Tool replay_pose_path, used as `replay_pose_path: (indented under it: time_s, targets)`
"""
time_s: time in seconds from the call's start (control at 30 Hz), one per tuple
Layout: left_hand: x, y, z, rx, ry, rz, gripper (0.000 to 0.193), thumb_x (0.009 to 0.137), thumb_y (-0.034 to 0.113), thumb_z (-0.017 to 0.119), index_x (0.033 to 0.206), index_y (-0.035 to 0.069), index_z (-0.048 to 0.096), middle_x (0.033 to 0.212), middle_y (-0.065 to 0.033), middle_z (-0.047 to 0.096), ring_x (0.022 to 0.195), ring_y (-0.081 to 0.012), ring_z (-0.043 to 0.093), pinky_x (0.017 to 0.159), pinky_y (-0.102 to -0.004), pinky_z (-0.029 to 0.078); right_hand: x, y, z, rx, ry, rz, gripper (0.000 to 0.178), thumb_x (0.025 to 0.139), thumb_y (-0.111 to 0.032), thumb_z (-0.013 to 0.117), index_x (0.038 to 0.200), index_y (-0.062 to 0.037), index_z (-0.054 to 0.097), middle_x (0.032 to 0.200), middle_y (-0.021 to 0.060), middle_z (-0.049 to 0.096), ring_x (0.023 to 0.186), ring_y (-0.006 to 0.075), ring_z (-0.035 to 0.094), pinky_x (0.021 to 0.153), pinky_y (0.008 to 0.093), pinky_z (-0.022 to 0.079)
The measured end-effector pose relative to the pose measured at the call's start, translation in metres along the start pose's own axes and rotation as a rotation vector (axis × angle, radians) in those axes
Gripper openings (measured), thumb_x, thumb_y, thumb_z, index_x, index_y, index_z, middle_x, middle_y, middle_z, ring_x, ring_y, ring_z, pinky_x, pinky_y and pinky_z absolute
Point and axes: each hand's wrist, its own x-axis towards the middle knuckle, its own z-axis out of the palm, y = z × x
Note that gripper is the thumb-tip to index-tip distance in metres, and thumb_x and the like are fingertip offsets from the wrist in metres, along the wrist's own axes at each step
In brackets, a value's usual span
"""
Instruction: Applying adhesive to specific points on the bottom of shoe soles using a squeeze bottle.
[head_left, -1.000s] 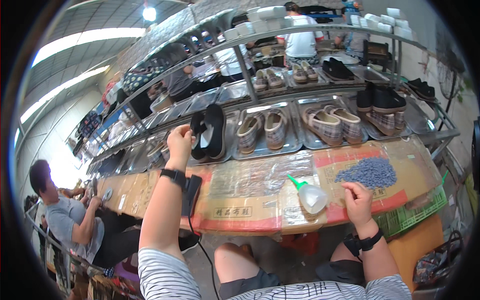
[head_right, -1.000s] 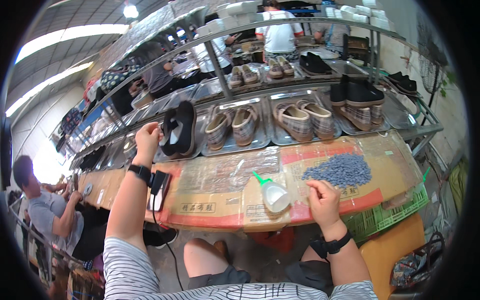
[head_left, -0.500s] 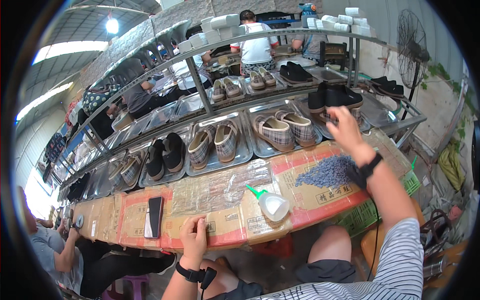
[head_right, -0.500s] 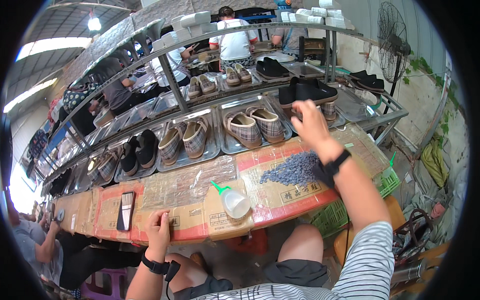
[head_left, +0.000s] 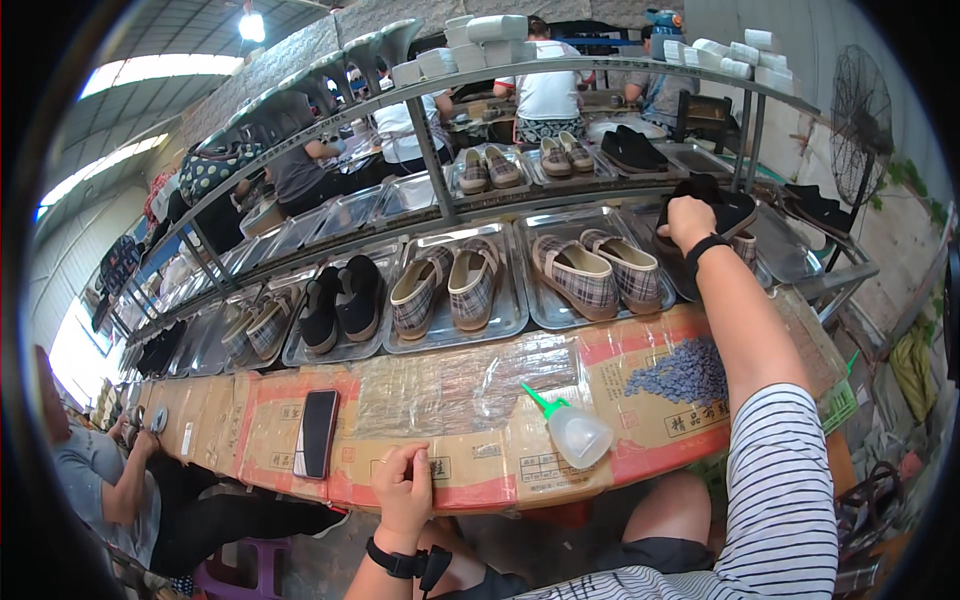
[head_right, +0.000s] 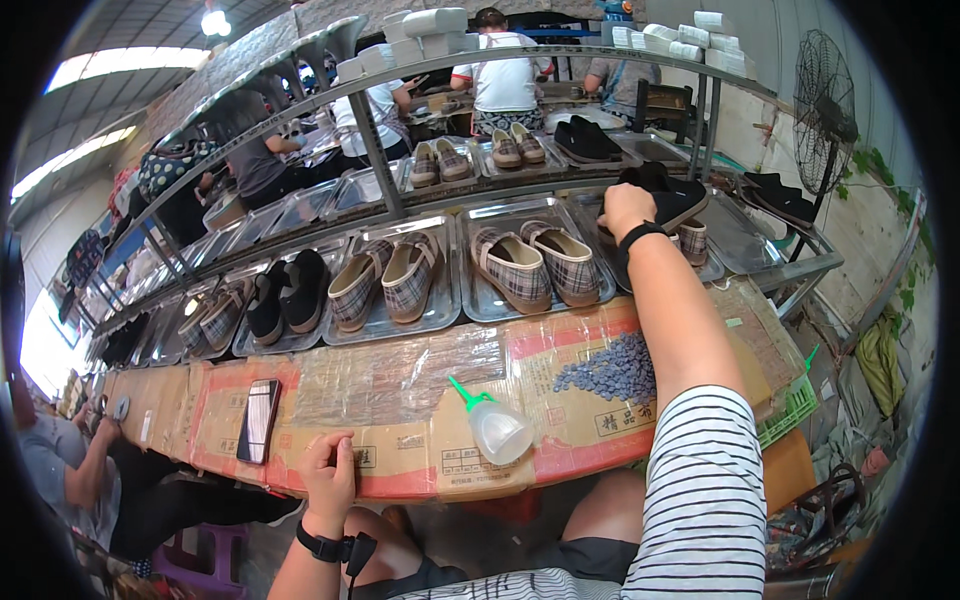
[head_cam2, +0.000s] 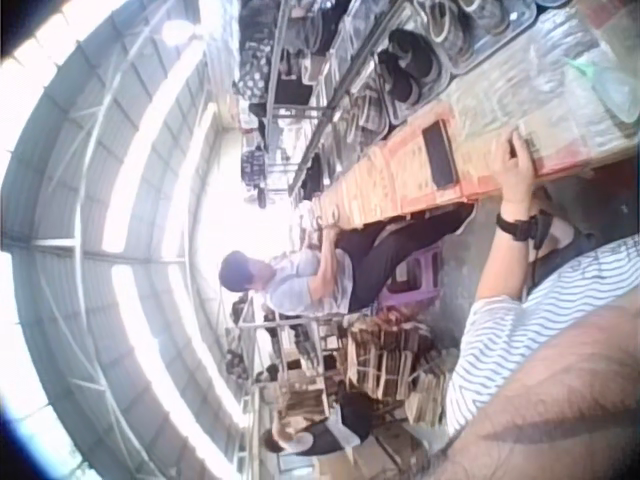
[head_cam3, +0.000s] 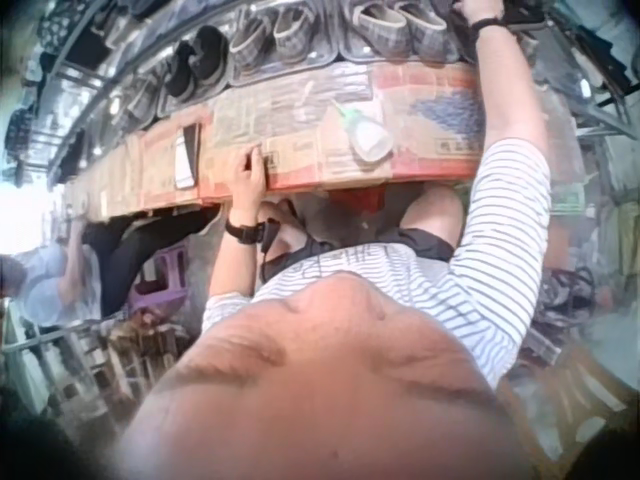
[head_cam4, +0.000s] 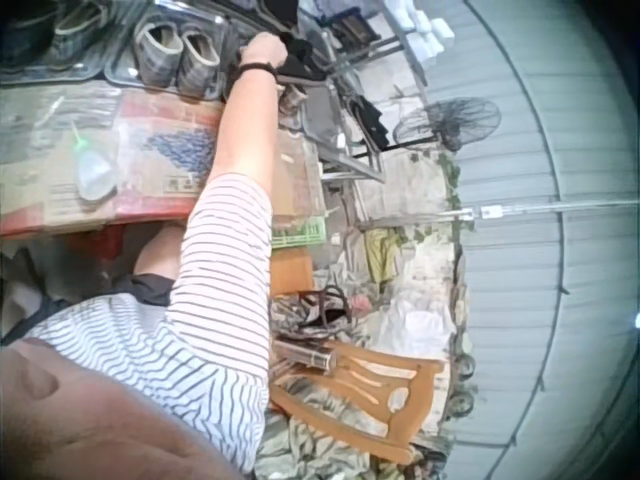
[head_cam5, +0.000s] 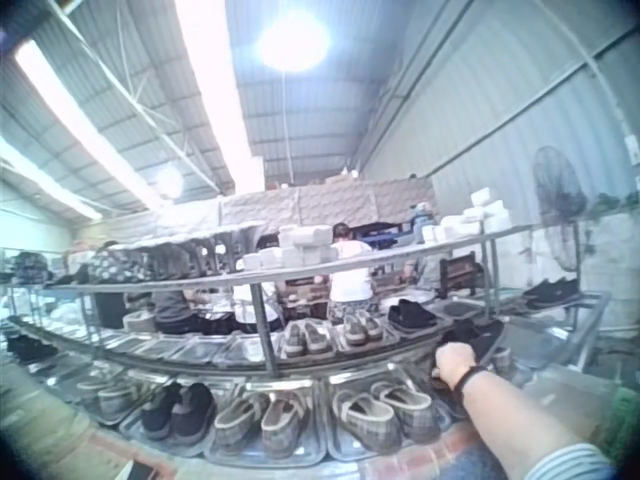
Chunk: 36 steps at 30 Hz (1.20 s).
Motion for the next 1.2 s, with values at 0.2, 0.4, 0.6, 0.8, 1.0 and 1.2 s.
replay_pose_path:
  time_s: [0.2, 0.4, 0.6, 0.8, 1.0, 1.2]
  targets:
    - [0.001, 0.005, 0.006, -0.041, 0.031, 0.056, 0.008, 0.086, 0.002, 0.062, 0.091, 0.001, 0.068, 0.069, -0.0102, 0.059, 0.061, -0.0202, 0.057, 0.057, -0.0305, 0.044, -0.006, 0.028, -0.038, 0.188, 0.286, -0.114, 0.032, 0.067, -0.025, 0.082, 0.089, -0.0044, 0.071, 0.092, 0.0174, 0.069, 0.088, 0.0343, 0.067, 0.078, 0.0425, 0.054]
    - [-0.006, 0.003, -0.002, -0.176, 0.069, 0.062, 0.008, 0.088, 0.002, 0.061, 0.091, 0.000, 0.067, 0.073, -0.0081, 0.058, 0.063, -0.0163, 0.053, 0.059, -0.0269, 0.042, -0.131, -0.050, -0.110, 0.474, 0.536, -0.614, 0.029, 0.070, -0.030, 0.079, 0.082, -0.0076, 0.065, 0.081, 0.0104, 0.061, 0.075, 0.0317, 0.063, 0.064, 0.0413, 0.051]
    - [-0.020, 0.058, -0.032, -0.415, 0.166, 0.049, 0.012, 0.092, 0.004, 0.055, 0.093, -0.001, 0.065, 0.087, -0.0093, 0.059, 0.070, -0.0135, 0.054, 0.063, -0.0248, 0.043, -0.247, -0.110, -0.130, 0.759, 0.429, -0.918, 0.031, 0.073, -0.037, 0.076, 0.078, -0.0099, 0.061, 0.078, 0.0063, 0.059, 0.070, 0.0264, 0.061, 0.059, 0.0359, 0.050]
    - [-0.012, 0.106, -0.080, -0.302, 0.065, 0.073, 0.014, 0.091, 0.006, 0.058, 0.085, -0.002, 0.067, 0.081, -0.0110, 0.063, 0.067, -0.0155, 0.058, 0.061, -0.0275, 0.045, -0.376, -0.161, -0.105, 0.864, 0.223, -0.975, 0.030, 0.079, -0.037, 0.071, 0.079, -0.0112, 0.054, 0.067, 0.0050, 0.052, 0.054, 0.0223, 0.059, 0.046, 0.0328, 0.047]
    - [-0.010, 0.106, -0.056, 0.468, -0.582, -0.019, 0.052, 0.090, 0.041, 0.062, 0.066, -0.005, 0.064, 0.062, -0.0236, 0.058, 0.059, -0.0410, 0.060, 0.055, -0.0451, 0.047, -0.440, -0.173, -0.081, 0.910, 0.025, -1.143, 0.017, 0.082, -0.018, 0.067, 0.080, -0.0072, 0.054, 0.071, 0.0074, 0.051, 0.052, 0.0226, 0.059, 0.044, 0.0322, 0.047]
    - [-0.023, 0.060, -0.032, 0.299, -0.360, 0.009, 0.031, 0.089, 0.018, 0.056, 0.072, -0.006, 0.066, 0.066, -0.0258, 0.061, 0.064, -0.0445, 0.062, 0.060, -0.0466, 0.051, -0.426, -0.146, -0.094, 1.151, 0.100, -1.150, 0.018, 0.080, -0.009, 0.066, 0.096, -0.0049, 0.061, 0.080, 0.0082, 0.058, 0.055, 0.0236, 0.059, 0.047, 0.0323, 0.049]
